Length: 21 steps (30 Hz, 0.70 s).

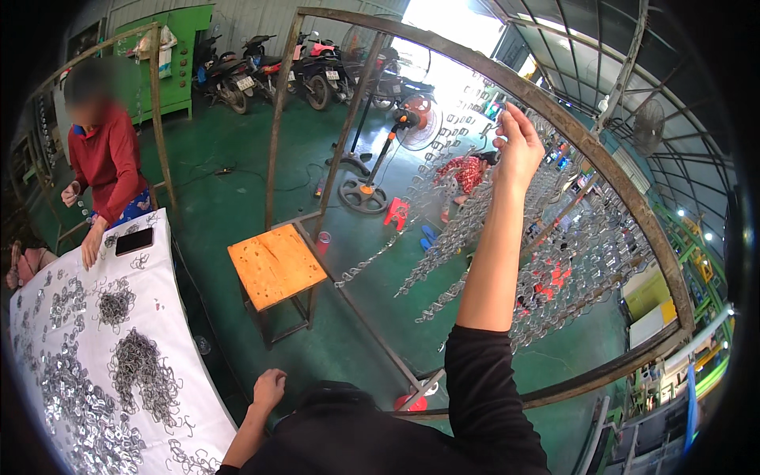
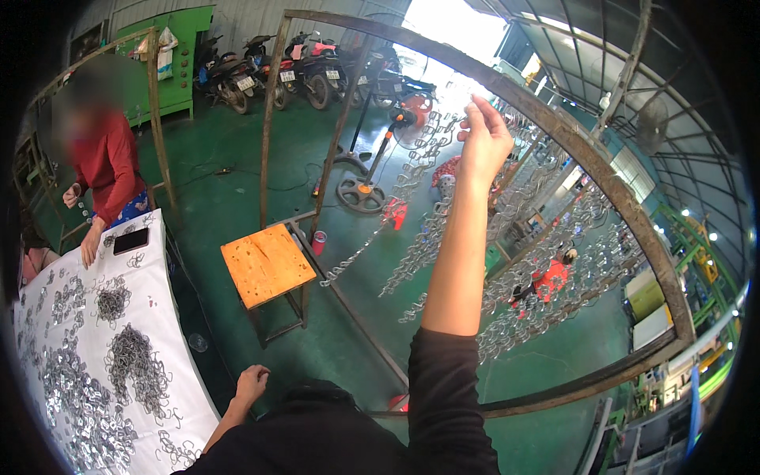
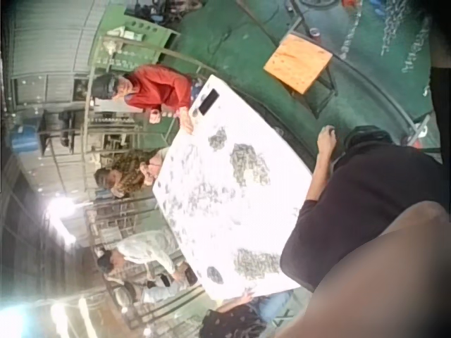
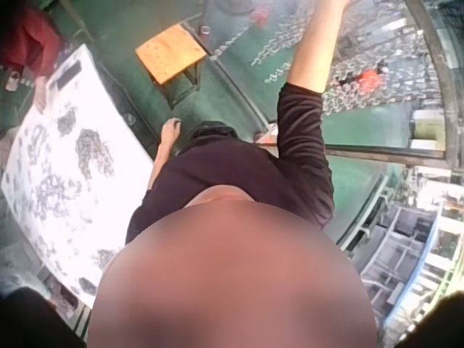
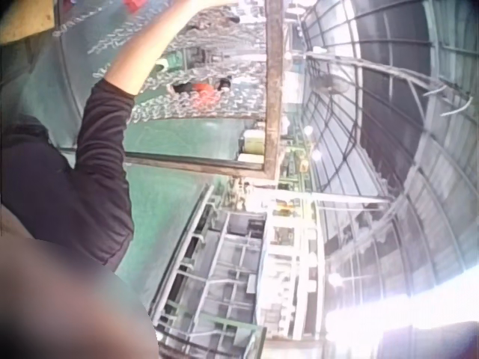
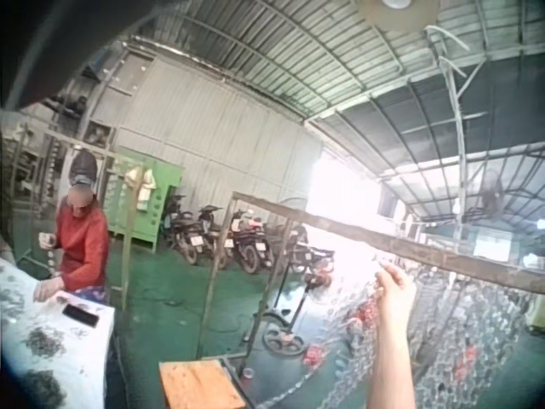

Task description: The person picks small metal hooks and rectangular metal pieces from a table, links them together by hand, and hangs the assembled chains on a metal rack. The process is repeated continuously with other workers visible in the background.

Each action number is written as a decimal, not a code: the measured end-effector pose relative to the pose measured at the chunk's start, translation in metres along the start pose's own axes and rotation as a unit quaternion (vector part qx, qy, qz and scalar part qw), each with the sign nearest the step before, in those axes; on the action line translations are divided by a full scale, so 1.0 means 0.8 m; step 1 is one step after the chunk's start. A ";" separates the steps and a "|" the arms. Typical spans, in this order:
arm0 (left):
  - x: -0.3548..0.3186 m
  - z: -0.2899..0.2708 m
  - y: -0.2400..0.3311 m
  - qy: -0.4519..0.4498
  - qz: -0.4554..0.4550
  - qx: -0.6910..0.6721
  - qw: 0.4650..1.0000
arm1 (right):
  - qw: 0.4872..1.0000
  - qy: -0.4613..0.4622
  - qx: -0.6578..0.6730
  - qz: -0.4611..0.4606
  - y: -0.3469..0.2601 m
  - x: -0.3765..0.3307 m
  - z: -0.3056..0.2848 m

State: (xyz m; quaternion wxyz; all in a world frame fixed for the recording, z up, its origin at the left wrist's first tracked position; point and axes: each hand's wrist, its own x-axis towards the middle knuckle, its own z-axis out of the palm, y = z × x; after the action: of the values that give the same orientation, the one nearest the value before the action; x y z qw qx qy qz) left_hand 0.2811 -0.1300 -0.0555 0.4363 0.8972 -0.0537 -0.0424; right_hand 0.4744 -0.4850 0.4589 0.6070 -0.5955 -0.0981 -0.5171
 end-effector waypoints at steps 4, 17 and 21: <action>-0.017 0.013 -0.070 -0.050 -0.078 0.043 0.995 | 1.000 0.022 -0.010 0.002 0.009 0.015 -0.009; -0.044 0.044 -0.167 -0.146 -0.285 0.057 0.946 | 0.994 0.077 0.006 -0.073 0.000 0.058 -0.045; -0.046 0.047 -0.178 -0.143 -0.303 0.080 0.939 | 0.992 0.080 0.059 -0.078 0.004 0.069 -0.046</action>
State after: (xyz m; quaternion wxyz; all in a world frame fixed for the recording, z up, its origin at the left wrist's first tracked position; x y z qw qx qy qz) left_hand 0.2487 -0.0670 -0.1892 0.3177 0.8872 0.1560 -0.2959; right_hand 0.4832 -0.5447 0.4874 0.6046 -0.5056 -0.1256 -0.6025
